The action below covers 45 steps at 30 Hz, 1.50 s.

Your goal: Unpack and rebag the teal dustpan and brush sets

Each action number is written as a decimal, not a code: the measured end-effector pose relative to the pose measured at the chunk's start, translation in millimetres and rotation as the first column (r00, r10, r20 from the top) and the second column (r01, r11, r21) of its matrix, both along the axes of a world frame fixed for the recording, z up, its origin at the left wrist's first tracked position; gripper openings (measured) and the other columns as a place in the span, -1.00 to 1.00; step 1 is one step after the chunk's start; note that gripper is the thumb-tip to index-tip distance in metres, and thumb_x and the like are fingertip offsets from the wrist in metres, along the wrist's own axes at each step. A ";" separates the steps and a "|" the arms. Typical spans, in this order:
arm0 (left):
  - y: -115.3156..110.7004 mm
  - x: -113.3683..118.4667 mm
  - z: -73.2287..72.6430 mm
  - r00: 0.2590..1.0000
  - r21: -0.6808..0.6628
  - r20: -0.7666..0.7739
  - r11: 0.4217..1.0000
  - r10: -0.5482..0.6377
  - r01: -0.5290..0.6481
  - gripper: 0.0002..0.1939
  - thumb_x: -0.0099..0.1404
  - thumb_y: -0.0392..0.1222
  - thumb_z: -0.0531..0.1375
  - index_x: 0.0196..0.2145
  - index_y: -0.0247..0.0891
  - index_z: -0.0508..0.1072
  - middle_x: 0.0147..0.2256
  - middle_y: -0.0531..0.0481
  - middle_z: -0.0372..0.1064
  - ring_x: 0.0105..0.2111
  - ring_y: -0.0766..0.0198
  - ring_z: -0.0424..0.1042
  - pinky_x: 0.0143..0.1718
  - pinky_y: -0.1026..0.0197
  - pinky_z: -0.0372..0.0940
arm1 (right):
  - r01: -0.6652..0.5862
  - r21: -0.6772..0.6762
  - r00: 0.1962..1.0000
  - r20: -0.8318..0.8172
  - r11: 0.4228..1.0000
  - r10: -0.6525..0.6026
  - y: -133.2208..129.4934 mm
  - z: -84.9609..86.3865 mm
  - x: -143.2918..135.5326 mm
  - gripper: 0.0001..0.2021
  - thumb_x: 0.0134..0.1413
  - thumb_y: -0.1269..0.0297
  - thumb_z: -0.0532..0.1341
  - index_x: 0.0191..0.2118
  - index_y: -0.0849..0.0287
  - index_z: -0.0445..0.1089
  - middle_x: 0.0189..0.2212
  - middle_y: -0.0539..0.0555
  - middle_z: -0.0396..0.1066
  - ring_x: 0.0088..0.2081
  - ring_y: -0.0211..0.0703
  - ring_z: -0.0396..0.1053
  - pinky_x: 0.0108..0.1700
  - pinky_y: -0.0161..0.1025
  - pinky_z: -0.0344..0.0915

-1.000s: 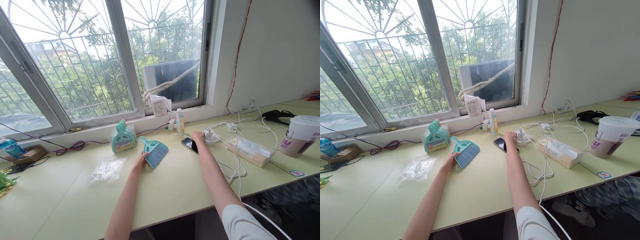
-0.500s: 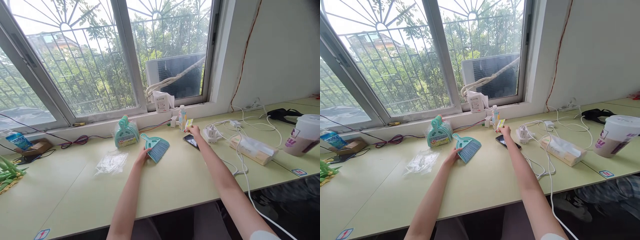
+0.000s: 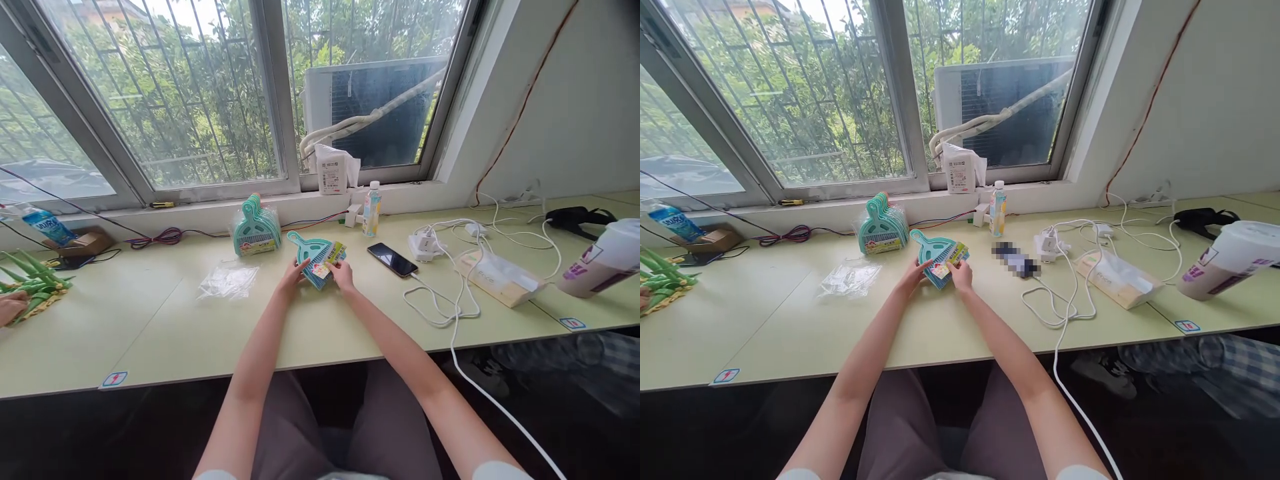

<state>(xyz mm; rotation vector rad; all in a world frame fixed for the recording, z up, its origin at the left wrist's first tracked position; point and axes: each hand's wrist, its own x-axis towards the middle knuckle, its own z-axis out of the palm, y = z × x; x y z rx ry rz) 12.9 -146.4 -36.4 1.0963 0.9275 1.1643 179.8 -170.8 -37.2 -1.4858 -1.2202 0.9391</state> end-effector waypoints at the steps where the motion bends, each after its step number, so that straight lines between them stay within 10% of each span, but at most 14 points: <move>1: -0.8 2.2 0.2 1.000 0.020 -0.014 1.000 -0.018 0.018 -0.39 -0.01 -0.06 0.41 -0.04 -0.27 0.35 -0.13 -0.15 0.45 -0.23 0.20 0.50 -0.23 0.18 0.42 | 0.068 0.001 0.996 0.065 0.998 -0.068 -1.5 -2.2 -0.2 -0.74 0.07 0.06 0.22 -0.22 0.13 0.37 -0.25 0.09 0.50 -0.31 -0.17 0.42 -0.38 -0.32 0.26; 7: -5.6 12.7 3.8 0.999 0.081 -0.037 0.996 -0.021 0.024 -0.22 -0.23 -0.27 0.47 -0.01 -0.23 0.32 -0.12 -0.15 0.46 -0.10 -0.01 0.46 -0.06 -0.08 0.37 | 0.167 -0.005 0.943 0.294 0.986 -0.158 -8.1 -0.9 -0.5 -0.71 0.10 -0.02 0.19 -0.24 0.11 0.30 -0.22 0.11 0.49 -0.18 -0.04 0.44 -0.19 -0.20 0.28; 12: -5.4 11.9 8.7 0.997 0.137 0.075 0.991 -0.014 0.004 -0.22 -0.21 -0.28 0.45 0.01 -0.23 0.31 -0.08 -0.14 0.45 -0.03 -0.04 0.43 0.01 -0.12 0.31 | 0.302 0.148 0.945 0.086 0.942 -0.316 -4.8 -0.5 1.3 -0.53 0.05 -0.05 0.20 -0.01 0.11 0.16 -0.12 0.13 0.42 -0.15 -0.08 0.42 -0.18 -0.22 0.32; 19: -8.3 13.2 11.2 0.993 0.154 0.120 0.988 0.004 -0.022 -0.19 -0.23 -0.27 0.47 0.01 -0.27 0.30 -0.08 -0.18 0.44 -0.03 -0.02 0.43 0.04 -0.12 0.28 | -0.106 0.191 0.878 -0.443 0.976 0.182 3.3 -1.8 3.4 -0.61 0.03 0.24 0.21 0.01 0.08 0.20 -0.11 0.09 0.46 -0.15 -0.11 0.46 -0.22 -0.19 0.45; 36: -6.3 5.8 -0.5 0.989 0.203 -0.010 0.968 -0.150 0.149 -0.33 0.11 -0.18 0.31 0.16 -0.20 0.21 -0.07 -0.14 0.44 -0.04 0.13 0.42 0.11 -0.07 0.21 | -0.060 0.124 0.819 -0.561 0.991 0.119 0.8 0.1 10.6 -0.79 0.00 0.35 0.29 -0.18 0.19 0.37 -0.32 0.07 0.54 -0.40 -0.18 0.51 -0.27 -0.19 0.50; 45: 3.0 -33.0 19.0 0.747 0.476 -0.454 0.841 0.485 -0.256 -0.56 0.30 -0.01 0.12 0.08 -0.24 0.36 0.14 -0.29 0.21 0.25 -0.06 0.06 0.24 -0.14 -0.02 | 0.012 0.171 0.815 -0.573 0.985 0.089 4.3 0.1 20.6 -0.74 -0.06 0.35 0.30 -0.18 0.20 0.39 -0.34 0.06 0.55 -0.36 -0.15 0.51 -0.26 -0.17 0.50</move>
